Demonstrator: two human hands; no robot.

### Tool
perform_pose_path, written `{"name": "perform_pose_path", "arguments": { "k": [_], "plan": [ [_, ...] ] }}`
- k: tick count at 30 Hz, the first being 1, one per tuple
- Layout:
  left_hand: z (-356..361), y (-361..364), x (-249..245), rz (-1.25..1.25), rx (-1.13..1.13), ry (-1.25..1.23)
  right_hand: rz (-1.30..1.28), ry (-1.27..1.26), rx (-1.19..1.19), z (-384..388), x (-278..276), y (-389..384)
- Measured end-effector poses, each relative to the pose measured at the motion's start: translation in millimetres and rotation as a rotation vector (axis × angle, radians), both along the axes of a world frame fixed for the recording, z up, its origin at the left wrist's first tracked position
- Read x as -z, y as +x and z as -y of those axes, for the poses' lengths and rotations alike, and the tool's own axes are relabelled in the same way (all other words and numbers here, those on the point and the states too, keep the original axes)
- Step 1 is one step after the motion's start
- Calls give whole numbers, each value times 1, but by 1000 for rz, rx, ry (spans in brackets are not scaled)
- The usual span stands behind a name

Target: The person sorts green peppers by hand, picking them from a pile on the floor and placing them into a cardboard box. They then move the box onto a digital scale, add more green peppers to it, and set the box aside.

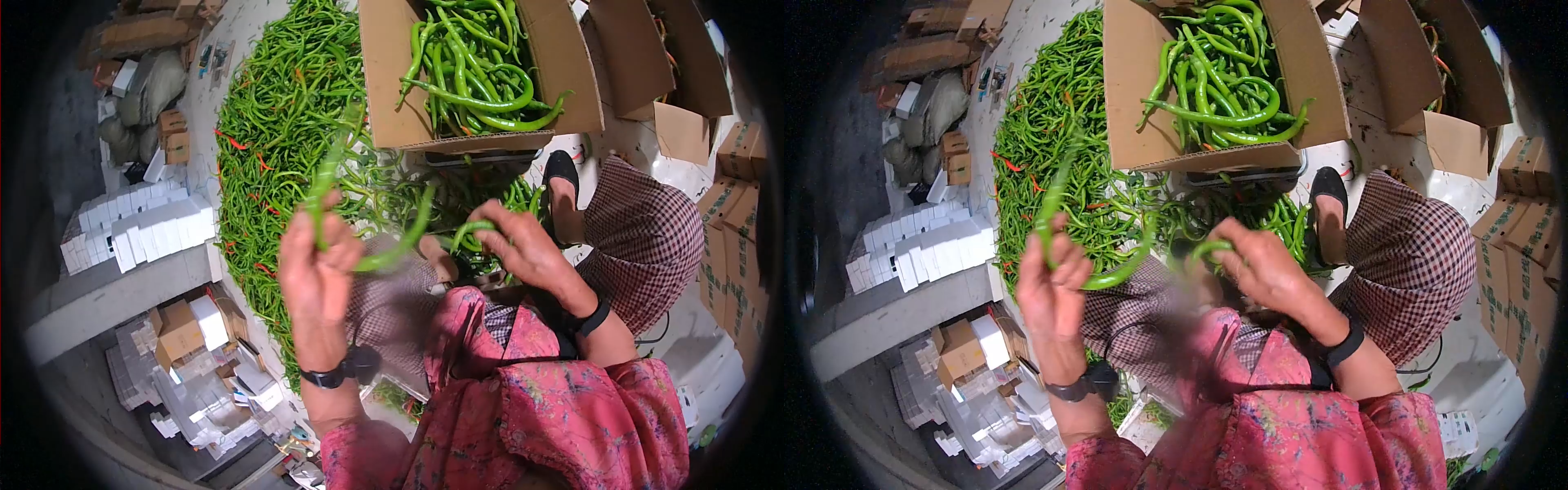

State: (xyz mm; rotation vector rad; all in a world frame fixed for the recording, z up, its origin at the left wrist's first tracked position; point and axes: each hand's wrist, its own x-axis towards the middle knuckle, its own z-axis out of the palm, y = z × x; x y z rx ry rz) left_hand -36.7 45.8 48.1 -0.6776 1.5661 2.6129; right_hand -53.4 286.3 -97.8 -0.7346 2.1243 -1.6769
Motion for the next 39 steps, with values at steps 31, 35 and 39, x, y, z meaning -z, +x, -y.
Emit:
{"name": "perform_pose_path", "arguments": {
  "k": [31, 35, 39],
  "plan": [
    [-54, 37, 61, 236, 214, -169, 1289, -1088, 156, 16, 1, -1],
    [-44, 34, 56, 216, 78, -227, 1203, -869, 60, 4, -11, -4],
    [-42, 36, 42, 162, -61, -117, 1185, -834, 30, 1, -17, -1]
  ]
}}
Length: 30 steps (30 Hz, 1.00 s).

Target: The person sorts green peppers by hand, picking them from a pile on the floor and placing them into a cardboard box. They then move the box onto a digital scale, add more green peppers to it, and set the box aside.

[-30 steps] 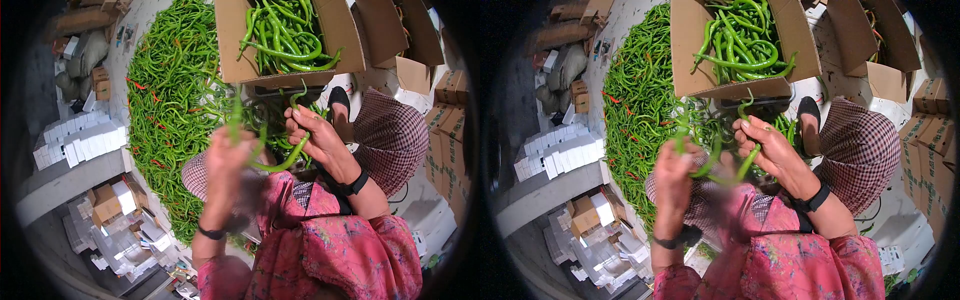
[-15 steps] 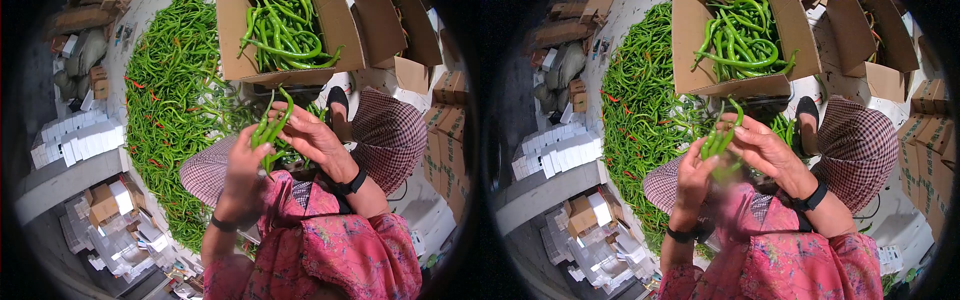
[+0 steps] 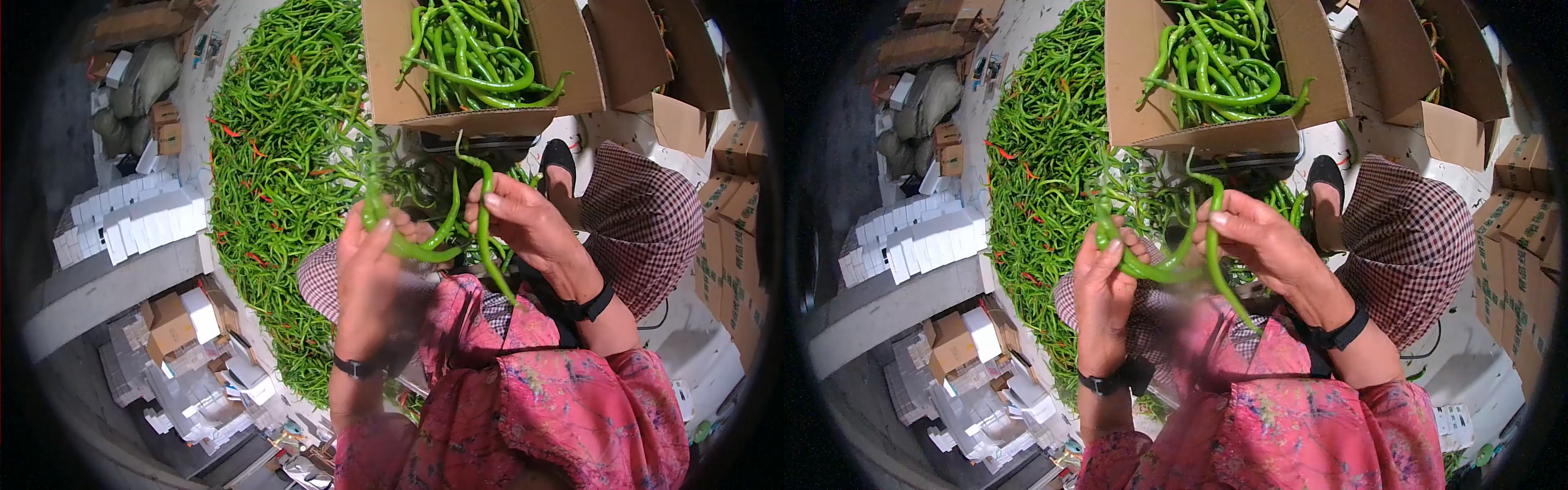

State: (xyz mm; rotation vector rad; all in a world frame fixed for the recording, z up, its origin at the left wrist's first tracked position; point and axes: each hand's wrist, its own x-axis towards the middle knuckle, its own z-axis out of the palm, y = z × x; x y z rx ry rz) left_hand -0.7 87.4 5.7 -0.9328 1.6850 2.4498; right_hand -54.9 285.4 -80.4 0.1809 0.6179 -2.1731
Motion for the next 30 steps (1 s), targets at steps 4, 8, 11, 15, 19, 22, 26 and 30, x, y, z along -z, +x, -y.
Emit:
{"name": "perform_pose_path", "arguments": {
  "k": [4, 8, 11, 15, 19, 22, 26, 30],
  "plan": [
    [26, 8, -5, -119, -53, 129, 44, -18, 159, -2, 3, -5],
    [41, 12, -14, -246, -131, 351, 48, 113, 236, -8, 7, -6],
    [44, 13, -13, -345, -209, 409, 27, 173, 184, -5, 10, -4],
    [36, 9, -18, -515, -279, 484, 18, 176, 95, 2, 4, 4],
    [10, 5, -7, -549, -162, 407, -39, -119, 38, 23, -35, 16],
    [-36, -7, -19, -401, -108, 305, -75, -10, 159, 29, -79, 0],
    [-39, -22, -25, -334, 11, 224, -245, 322, 310, 17, -98, -35],
    [-49, -37, -24, -342, 162, 274, -279, 293, 350, -4, -113, -97]
  ]
}}
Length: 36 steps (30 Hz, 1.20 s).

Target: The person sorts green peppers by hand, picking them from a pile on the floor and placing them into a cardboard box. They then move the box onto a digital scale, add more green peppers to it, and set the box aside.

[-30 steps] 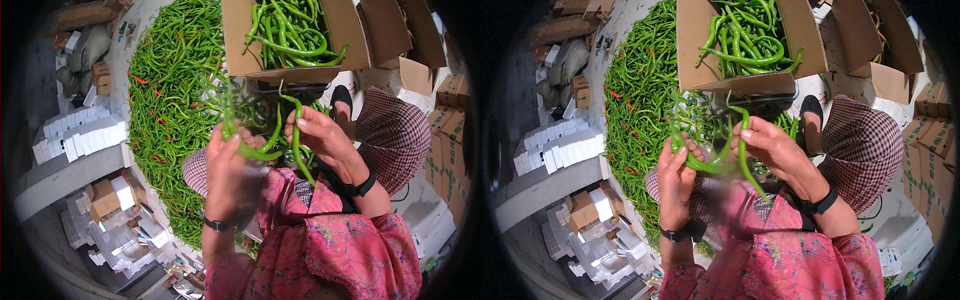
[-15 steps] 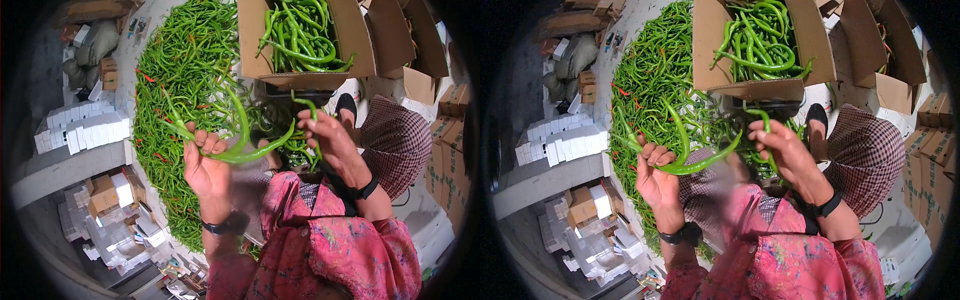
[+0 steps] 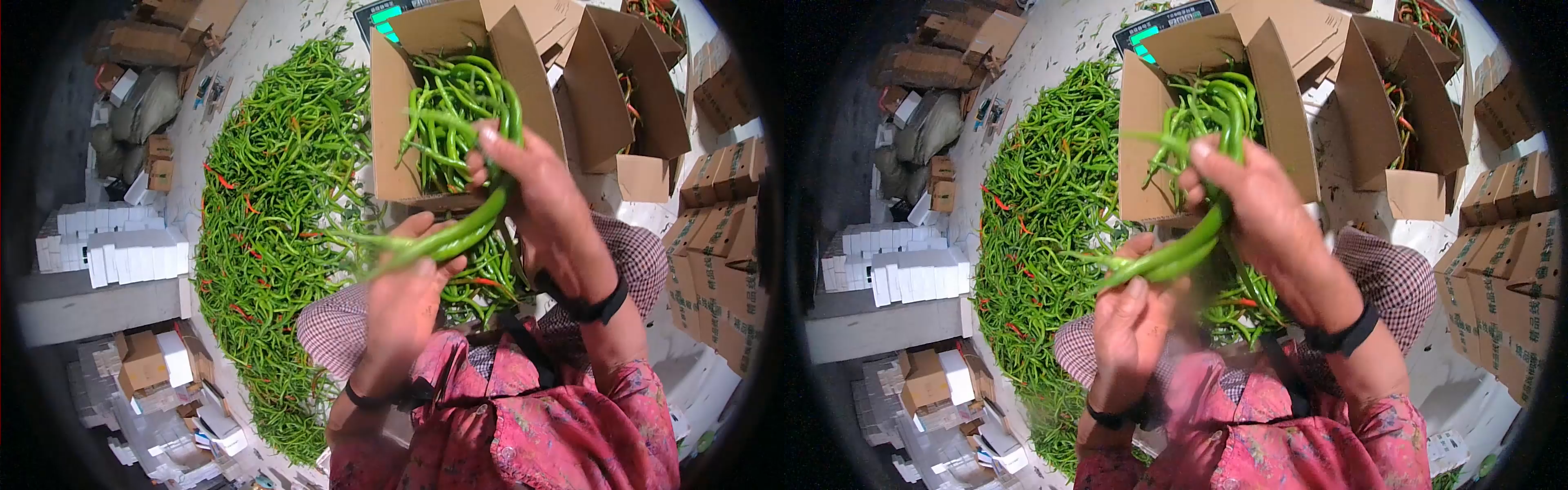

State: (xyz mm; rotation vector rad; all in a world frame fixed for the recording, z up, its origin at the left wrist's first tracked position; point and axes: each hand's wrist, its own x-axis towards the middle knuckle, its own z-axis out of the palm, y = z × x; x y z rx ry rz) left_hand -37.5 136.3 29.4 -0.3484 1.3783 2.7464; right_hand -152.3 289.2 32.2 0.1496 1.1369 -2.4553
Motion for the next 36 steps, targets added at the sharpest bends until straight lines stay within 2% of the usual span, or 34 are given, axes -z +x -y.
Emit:
{"name": "perform_pose_path", "arguments": {
  "k": [2, 5, 6, 7, 9, 11, 13, 14, 15, 17, 19, 20, 21, 23, 25, 26, 27, 29, 31, 33, 35, 36],
  "plan": [
    [-4, -7, -13, 77, 71, -86, -113, 77, 9, -9, 1, -36],
    [10, -4, -10, 154, 150, -97, -171, 141, -239, -23, -5, -82],
    [13, -2, -11, 148, 172, -168, -246, 313, -294, -24, -10, -93],
    [19, 2, -12, 142, 172, -161, -290, 380, -358, -28, -9, -108],
    [32, 10, -10, 286, 234, -109, -287, 394, -422, -30, -10, -135],
    [38, 13, -4, 324, 202, -110, -309, 420, -463, -24, 0, -162],
    [45, 15, 3, 422, 141, -133, -468, 590, -575, -12, 8, -181],
    [52, 17, 8, 435, 160, -96, -419, 735, -551, -6, 18, -194],
    [56, 18, 14, 429, 163, -87, -421, 745, -551, 2, 28, -206],
    [62, 19, 25, 359, 153, -25, -304, 1008, -564, 25, 39, -224],
    [67, 17, 29, 347, 150, -19, -213, 951, -580, 44, 64, -237],
    [68, 14, 27, 384, 143, 24, -352, 1132, -477, 49, 96, -253],
    [69, 13, 27, 424, 138, 66, -451, 1210, -499, 51, 102, -266],
    [75, 15, 38, 421, 136, 89, -951, 1539, -389, 55, 128, -288],
    [78, 16, 48, 430, 118, 115, -847, 1787, -592, 61, 146, -294],
    [78, 15, 51, 444, 113, 128, -725, 1916, -700, 68, 137, -283],
    [78, 14, 53, 434, 116, 134, -583, 1934, -664, 72, 132, -275],
    [75, 12, 58, 437, 126, 122, -563, 1860, -527, 78, 134, -274],
    [75, 12, 57, 485, 131, 149, -1006, 1552, -322, 70, 149, -289],
    [74, 12, 57, 464, 112, 96, -957, 1444, -214, 71, 137, -295],
    [76, 10, 57, 474, 92, 88, -1087, 1300, -143, 51, 129, -299],
    [73, 7, 55, 481, 67, 50, -1009, 1391, -227, 45, 98, -280]
  ]
}}
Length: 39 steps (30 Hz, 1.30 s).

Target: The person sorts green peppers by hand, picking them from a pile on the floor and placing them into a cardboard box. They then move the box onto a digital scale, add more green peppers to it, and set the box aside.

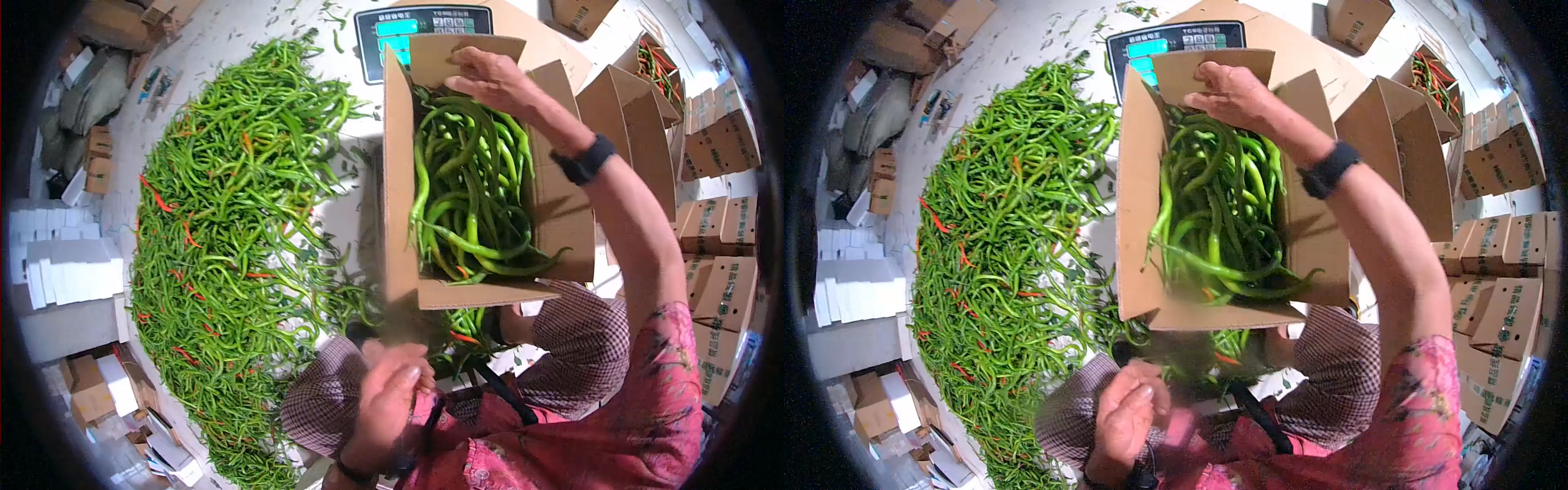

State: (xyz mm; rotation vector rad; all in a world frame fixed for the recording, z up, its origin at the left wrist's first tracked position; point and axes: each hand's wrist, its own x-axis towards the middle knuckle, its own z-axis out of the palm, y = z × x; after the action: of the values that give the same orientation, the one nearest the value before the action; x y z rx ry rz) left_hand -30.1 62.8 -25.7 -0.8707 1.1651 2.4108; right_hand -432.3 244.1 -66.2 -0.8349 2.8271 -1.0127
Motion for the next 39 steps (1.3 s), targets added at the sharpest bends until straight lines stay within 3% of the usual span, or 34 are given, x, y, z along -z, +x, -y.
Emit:
{"name": "perform_pose_path", "arguments": {
  "k": [3, 5, 7, 9, 11, 13, 15, 17, 19, 21, 23, 24, 26, 27, 29, 31, 33, 35, 37, 39],
  "plan": [
    [-3, -1, 1, -8, -28, -40, -69, 297, -309, -32, -29, 48],
    [-4, 0, 2, 5, 1, -50, 291, 479, -356, -38, -53, 98],
    [-4, 1, 4, 2, 59, -55, 398, 614, -421, -41, -48, 140],
    [-4, 2, 5, -16, 108, -74, 330, 744, -463, -43, -19, 174],
    [-6, 4, 7, -9, 134, -22, 386, 712, -542, -34, -7, 187],
    [-6, 8, 10, -17, 136, -11, 372, 422, -563, -29, -14, 187],
    [-7, 8, 10, -24, 137, 0, 403, 493, -474, -22, -16, 176],
    [-2, 4, 6, -42, 143, -11, 531, 734, -484, -17, -15, 175],
    [2, 9, -1, 13, 152, -44, 550, 522, -522, -25, -17, 184],
    [17, 10, -13, 10, 117, -39, 387, 309, -426, -32, -34, 190],
    [40, 18, -29, -148, 85, -13, 171, 394, -217, -44, -44, 185],
    [47, 22, -45, -146, 99, -289, 73, 367, -97, -52, -56, 178],
    [71, 23, -69, -91, 75, -512, -56, 293, 98, -71, -67, 168],
    [81, 23, -73, -95, 65, -516, -95, 244, 173, -81, -68, 165],
    [98, 24, -78, -195, -173, -570, -303, 192, 274, -94, -67, 165],
    [109, 14, -83, -175, -94, -621, -388, 238, 267, -121, -55, 168],
    [114, -1, -86, -164, -25, -673, 501, -80, 328, -141, -38, 179],
    [115, -18, -84, -110, 271, -556, 938, -297, 425, -142, -32, 197],
    [111, -34, -83, -120, 401, -601, 976, -284, 481, -134, -48, 206],
    [108, -45, -80, -147, 465, -498, 958, -22, 413, -125, -63, 218]
  ]
}}
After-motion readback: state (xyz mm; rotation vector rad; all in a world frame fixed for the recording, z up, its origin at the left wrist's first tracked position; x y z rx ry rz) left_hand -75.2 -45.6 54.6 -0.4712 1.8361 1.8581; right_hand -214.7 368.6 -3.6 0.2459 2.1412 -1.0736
